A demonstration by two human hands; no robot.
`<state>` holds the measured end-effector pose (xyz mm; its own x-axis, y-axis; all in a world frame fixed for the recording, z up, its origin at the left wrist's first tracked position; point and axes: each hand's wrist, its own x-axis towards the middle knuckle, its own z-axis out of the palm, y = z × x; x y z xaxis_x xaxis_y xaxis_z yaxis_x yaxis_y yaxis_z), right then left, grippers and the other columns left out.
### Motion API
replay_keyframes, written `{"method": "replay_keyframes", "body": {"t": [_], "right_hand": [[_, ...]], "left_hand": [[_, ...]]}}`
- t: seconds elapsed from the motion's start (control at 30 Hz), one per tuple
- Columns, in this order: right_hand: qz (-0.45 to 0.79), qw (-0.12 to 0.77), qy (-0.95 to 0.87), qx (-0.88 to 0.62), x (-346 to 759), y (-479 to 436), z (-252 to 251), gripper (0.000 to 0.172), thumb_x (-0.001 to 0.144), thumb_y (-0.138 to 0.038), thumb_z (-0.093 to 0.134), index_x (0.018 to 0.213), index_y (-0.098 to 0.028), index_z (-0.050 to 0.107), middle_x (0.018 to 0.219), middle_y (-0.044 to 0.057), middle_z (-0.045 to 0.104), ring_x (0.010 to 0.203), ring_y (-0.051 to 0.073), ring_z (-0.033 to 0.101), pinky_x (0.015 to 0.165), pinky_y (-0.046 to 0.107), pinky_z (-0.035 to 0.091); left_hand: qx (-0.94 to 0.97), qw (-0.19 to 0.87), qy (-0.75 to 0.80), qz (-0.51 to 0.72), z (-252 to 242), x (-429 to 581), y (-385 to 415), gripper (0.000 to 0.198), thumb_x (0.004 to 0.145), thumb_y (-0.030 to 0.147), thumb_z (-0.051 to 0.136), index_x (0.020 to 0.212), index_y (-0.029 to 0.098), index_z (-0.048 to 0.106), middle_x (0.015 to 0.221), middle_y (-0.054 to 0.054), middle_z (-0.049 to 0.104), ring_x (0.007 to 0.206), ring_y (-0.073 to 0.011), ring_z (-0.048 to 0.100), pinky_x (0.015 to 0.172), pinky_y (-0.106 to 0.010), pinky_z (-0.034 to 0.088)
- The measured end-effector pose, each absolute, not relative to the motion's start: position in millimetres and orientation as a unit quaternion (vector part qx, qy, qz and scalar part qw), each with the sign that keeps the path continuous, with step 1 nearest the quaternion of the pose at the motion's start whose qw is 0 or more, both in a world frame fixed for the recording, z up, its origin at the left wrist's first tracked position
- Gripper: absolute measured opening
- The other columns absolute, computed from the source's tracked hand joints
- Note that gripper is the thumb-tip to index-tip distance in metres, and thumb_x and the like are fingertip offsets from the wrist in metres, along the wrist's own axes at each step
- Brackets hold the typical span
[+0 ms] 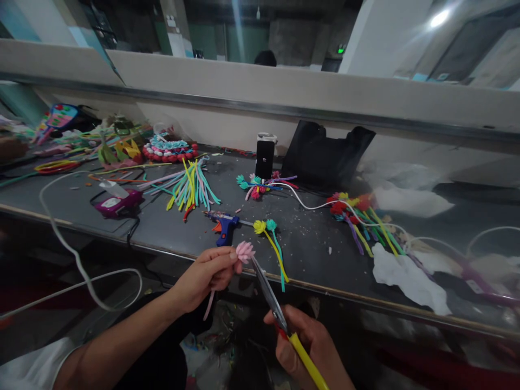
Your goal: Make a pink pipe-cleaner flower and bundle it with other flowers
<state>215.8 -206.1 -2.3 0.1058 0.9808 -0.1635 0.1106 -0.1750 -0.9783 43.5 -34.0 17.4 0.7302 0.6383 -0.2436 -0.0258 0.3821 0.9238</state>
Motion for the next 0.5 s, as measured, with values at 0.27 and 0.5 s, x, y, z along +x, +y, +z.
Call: {"method": "replay_keyframes", "body": {"t": [0.27,0.5], "right_hand": [[0.456,0.447,-0.48,-0.602,217.0,-207.0,-1.1,0.066,0.075,-0.078,0.05,0.097,-0.017,0.063,0.057,-0.004,0.041,0.046,0.007,0.03,0.042,0.02,0.024],[0.441,0.434,-0.485,-0.618,212.5,-205.8,-5.5,0.067,0.073,-0.079,0.049,0.094,-0.017,0.065,0.06,-0.002,0.046,0.05,0.009,0.035,0.048,0.021,0.031]], "left_hand": [[0.465,0.814,0.284,0.2,21.4,42.9,-31.0,0.028,0.086,0.037,0.055,0.068,0.016,0.052,0.05,0.01,0.019,0.043,-0.0051,0.013,0.042,-0.022,0.009],[0.484,0.803,0.287,0.195,18.9,42.9,-32.4,0.03,0.085,0.04,0.056,0.068,0.016,0.052,0.051,0.01,0.021,0.044,-0.005,0.013,0.042,-0.023,0.009]]}}
